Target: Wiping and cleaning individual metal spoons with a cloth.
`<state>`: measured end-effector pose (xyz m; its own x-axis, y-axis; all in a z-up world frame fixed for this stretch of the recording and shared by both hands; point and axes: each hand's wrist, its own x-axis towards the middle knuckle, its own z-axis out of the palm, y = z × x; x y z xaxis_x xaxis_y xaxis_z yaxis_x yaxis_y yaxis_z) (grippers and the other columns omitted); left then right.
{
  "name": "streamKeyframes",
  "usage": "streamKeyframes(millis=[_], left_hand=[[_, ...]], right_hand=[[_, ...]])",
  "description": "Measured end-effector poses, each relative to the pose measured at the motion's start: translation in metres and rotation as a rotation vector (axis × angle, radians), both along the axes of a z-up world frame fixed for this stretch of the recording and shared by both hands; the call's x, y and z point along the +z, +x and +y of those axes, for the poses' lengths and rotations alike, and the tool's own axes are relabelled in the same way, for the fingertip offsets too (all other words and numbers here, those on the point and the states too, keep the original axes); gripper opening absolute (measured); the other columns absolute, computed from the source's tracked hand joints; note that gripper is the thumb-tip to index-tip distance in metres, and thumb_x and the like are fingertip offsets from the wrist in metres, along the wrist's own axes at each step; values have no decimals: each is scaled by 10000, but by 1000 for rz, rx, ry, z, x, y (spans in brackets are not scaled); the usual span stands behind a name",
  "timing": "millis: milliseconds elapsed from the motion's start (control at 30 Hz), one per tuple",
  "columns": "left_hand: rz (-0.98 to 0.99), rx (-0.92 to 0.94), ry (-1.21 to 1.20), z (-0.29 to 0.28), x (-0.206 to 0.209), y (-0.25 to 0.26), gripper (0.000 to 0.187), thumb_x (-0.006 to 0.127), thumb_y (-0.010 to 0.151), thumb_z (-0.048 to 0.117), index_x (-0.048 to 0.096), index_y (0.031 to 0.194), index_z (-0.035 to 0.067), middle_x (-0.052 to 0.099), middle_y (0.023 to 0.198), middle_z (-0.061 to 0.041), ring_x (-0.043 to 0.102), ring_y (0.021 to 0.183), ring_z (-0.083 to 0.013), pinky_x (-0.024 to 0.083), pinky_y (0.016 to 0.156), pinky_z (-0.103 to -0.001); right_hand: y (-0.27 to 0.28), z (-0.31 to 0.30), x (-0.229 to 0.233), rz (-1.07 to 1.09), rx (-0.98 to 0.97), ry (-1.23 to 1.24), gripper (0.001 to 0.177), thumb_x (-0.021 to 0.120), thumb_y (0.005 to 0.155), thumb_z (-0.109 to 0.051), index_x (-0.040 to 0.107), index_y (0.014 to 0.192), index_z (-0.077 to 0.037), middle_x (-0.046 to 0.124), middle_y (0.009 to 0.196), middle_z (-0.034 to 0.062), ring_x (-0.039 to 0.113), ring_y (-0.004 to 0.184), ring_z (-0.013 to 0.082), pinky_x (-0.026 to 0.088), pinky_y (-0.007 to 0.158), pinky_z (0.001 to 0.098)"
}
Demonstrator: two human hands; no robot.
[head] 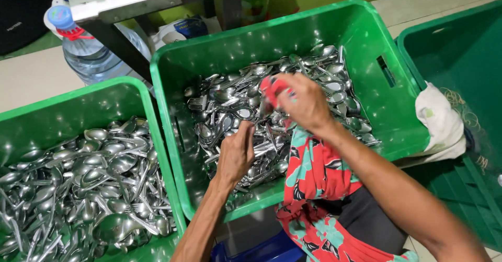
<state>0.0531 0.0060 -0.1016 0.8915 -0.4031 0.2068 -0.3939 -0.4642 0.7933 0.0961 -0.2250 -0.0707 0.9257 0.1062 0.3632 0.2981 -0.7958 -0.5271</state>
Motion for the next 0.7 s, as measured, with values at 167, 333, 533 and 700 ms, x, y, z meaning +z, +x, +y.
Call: streamKeyframes(millis=[167, 333, 533, 700], left_hand=[[243, 39, -318, -6, 10, 4, 210, 444, 1065, 134, 638, 998, 88, 577, 537, -52, 474, 436, -148, 412, 485, -284], [425, 24, -503, -11, 9, 6, 238, 446, 1064, 155, 658, 1001, 67, 584, 572, -50, 454, 463, -133, 409, 511, -259], [419, 130, -333, -7, 39, 9, 339, 488, 1053, 375, 732, 1016, 142, 748, 839, -110, 612, 766, -205, 492, 770, -365], [413, 65, -443, -7, 73, 4, 746, 308, 1033, 514, 200, 1571, 8, 336, 1533, -375, 312, 1436, -519, 266, 1139, -701]], right_hand=[[-10, 3, 25, 507, -435, 504, 462, 658, 887, -511, 678, 1278, -266, 670, 1247, 70, 591, 1226, 274, 428, 1048, 417], [-23, 22, 35, 541, -154, 789, 394, 645, 953, -398, 733, 1161, -77, 727, 1121, 146, 636, 1085, 241, 475, 1020, 432], [-23, 47, 66, 621, -252, 766, 321, 797, 778, -496, 790, 888, -195, 712, 760, 9, 662, 743, 148, 514, 775, 291], [-30, 57, 31, 17, 17, -17, 347, 736, 962, -325, 658, 967, 13, 674, 777, 205, 677, 615, 303, 527, 528, 379]])
